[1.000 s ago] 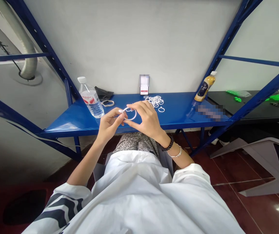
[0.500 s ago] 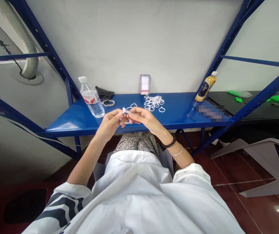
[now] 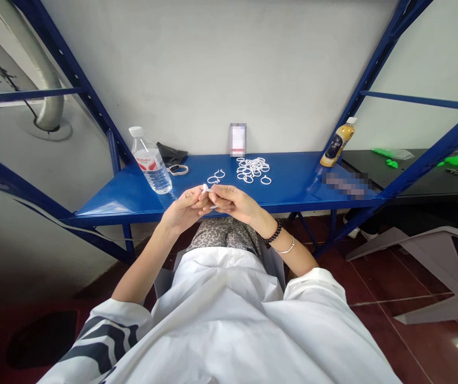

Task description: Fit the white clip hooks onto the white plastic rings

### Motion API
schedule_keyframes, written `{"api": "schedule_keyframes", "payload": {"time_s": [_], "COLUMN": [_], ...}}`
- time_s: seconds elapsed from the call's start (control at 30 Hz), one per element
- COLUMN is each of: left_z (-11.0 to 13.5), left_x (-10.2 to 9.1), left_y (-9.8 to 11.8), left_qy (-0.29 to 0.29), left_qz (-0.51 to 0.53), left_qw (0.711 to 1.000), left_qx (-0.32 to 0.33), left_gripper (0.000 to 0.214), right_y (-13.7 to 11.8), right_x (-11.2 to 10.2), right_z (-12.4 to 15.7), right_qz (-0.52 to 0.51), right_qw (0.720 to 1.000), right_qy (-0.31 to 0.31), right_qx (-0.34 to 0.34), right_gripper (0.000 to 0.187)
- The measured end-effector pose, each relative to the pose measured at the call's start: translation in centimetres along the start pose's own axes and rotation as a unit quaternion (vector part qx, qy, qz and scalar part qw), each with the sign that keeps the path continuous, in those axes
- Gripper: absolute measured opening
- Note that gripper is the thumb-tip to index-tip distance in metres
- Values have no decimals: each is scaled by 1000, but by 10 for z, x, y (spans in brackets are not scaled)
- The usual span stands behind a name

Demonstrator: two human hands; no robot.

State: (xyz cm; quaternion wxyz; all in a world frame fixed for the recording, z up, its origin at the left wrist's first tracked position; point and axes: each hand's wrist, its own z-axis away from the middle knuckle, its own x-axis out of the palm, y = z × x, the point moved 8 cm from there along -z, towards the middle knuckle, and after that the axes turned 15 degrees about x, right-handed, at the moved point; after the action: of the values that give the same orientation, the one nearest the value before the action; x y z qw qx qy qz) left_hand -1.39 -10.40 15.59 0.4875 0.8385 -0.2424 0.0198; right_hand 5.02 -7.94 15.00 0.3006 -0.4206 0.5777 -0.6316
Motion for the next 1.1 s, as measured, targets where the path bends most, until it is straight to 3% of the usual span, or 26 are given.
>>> {"api": "schedule_keyframes", "payload": {"time_s": [0.23, 0.43, 0.5, 0.6, 0.7, 0.83, 0.93, 1.1], "left_z": [-3, 0, 1, 1, 2, 7, 10, 13], "left_x": [-2, 3, -3, -15, -20, -16, -10, -7], "left_y": [8, 14, 15, 26, 42, 58, 63, 67], "left_qy": [21, 9, 22, 47, 60, 60, 55, 60], "left_qz": [-25, -30, -65, -178, -299, -427, -492, -561], "left_qw": [998, 998, 996, 976, 932, 859, 811, 751], "left_qx": [58, 58, 64, 118, 194, 278, 312, 343], "left_gripper": [63, 52, 46, 37, 32, 24, 20, 18], "right_y": [-10, -12, -14, -24, -42, -59, -60, -56], "right_x": [1, 1, -1, -7, -7, 5, 16, 22], "right_z": [3, 7, 10, 17, 31, 48, 51, 50], "right_qz": [33, 28, 54, 130, 259, 437, 527, 600], "right_qw": [996, 999, 997, 982, 929, 798, 714, 639], "right_qy": [60, 38, 50, 118, 226, 340, 371, 377], "right_qx": [-50, -22, -27, -67, -141, -237, -273, -299], "right_gripper": [56, 48, 44, 38, 33, 27, 27, 26]}}
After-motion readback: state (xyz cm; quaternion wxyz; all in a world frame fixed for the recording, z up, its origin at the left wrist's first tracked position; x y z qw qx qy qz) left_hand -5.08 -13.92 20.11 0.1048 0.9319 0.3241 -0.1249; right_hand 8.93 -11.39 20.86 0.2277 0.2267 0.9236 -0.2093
